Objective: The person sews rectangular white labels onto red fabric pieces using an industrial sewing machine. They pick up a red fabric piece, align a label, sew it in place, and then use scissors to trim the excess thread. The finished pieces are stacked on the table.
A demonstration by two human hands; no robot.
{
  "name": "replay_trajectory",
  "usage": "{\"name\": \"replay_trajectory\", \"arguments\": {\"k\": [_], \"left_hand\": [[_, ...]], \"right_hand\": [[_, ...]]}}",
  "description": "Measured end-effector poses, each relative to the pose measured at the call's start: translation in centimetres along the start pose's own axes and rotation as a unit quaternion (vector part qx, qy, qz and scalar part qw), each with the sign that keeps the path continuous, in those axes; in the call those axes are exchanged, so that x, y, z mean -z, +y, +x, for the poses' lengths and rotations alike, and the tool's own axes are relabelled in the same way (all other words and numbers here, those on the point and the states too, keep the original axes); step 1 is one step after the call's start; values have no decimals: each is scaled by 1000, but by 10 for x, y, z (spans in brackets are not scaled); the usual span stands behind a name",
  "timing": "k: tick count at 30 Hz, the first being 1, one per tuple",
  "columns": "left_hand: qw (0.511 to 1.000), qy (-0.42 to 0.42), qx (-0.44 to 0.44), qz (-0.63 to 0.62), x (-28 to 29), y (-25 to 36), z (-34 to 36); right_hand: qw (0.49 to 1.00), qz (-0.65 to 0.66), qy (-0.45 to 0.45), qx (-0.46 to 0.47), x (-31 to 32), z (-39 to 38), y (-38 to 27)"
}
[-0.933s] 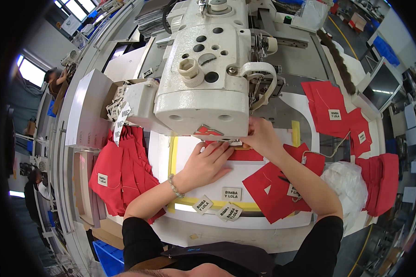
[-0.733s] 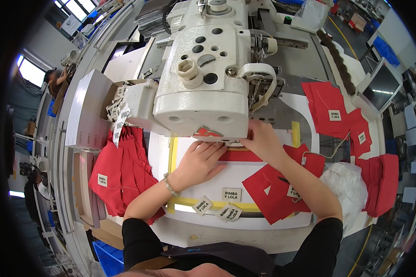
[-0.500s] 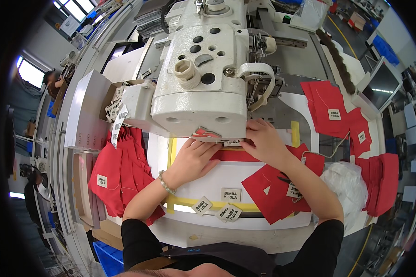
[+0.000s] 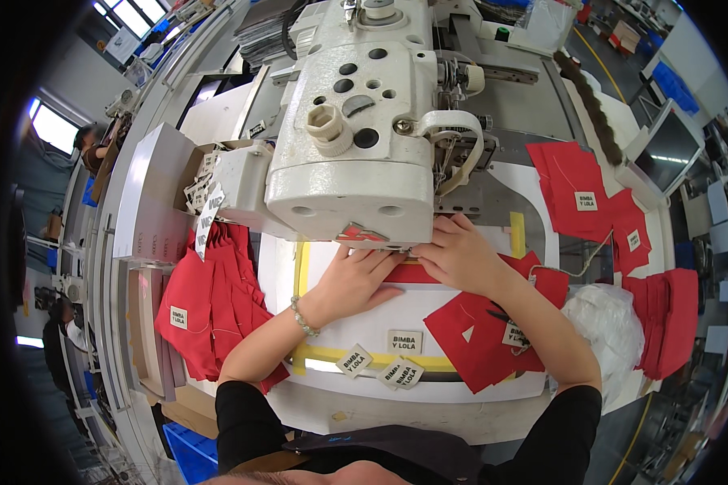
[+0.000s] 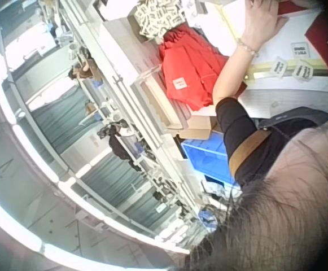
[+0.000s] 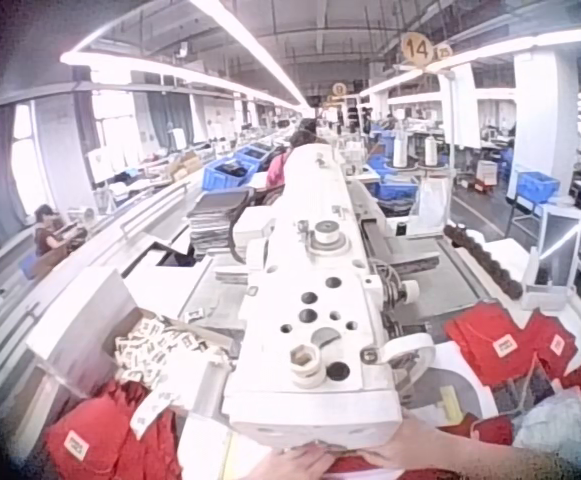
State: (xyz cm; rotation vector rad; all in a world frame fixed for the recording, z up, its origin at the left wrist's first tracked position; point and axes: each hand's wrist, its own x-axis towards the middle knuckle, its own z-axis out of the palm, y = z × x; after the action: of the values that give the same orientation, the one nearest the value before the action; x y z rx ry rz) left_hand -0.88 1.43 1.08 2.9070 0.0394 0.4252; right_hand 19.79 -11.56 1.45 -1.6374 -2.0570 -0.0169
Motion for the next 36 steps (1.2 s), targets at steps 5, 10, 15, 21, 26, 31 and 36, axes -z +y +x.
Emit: {"name": "replay_trajectory", "arguments": {"k": [5, 10, 15, 21, 26, 31, 36], "left_hand": [[1000, 13, -14, 3, 3, -3, 2], [994, 72, -83, -4, 3, -11, -4], [989, 95, -117, 5, 3, -13, -5], [993, 80, -88, 21, -3, -17, -9], [998, 53, -12, -12, 0, -14, -10], [1000, 18, 21, -12, -1, -13, -10], [998, 48, -7, 39, -2, -14, -6]], "right_hand": [[1000, -2, -20, -5, 2, 1, -1], [999, -19, -29, -1, 7, -2, -2], [999, -29, -34, 13, 13, 1, -7], [998, -52, -38, 18, 14, 2, -8], [998, -52, -24, 25, 15, 1, -8], [998, -47, -26, 20, 19, 3, -7], [998, -61, 12, -21, 24, 0, 1]]}}
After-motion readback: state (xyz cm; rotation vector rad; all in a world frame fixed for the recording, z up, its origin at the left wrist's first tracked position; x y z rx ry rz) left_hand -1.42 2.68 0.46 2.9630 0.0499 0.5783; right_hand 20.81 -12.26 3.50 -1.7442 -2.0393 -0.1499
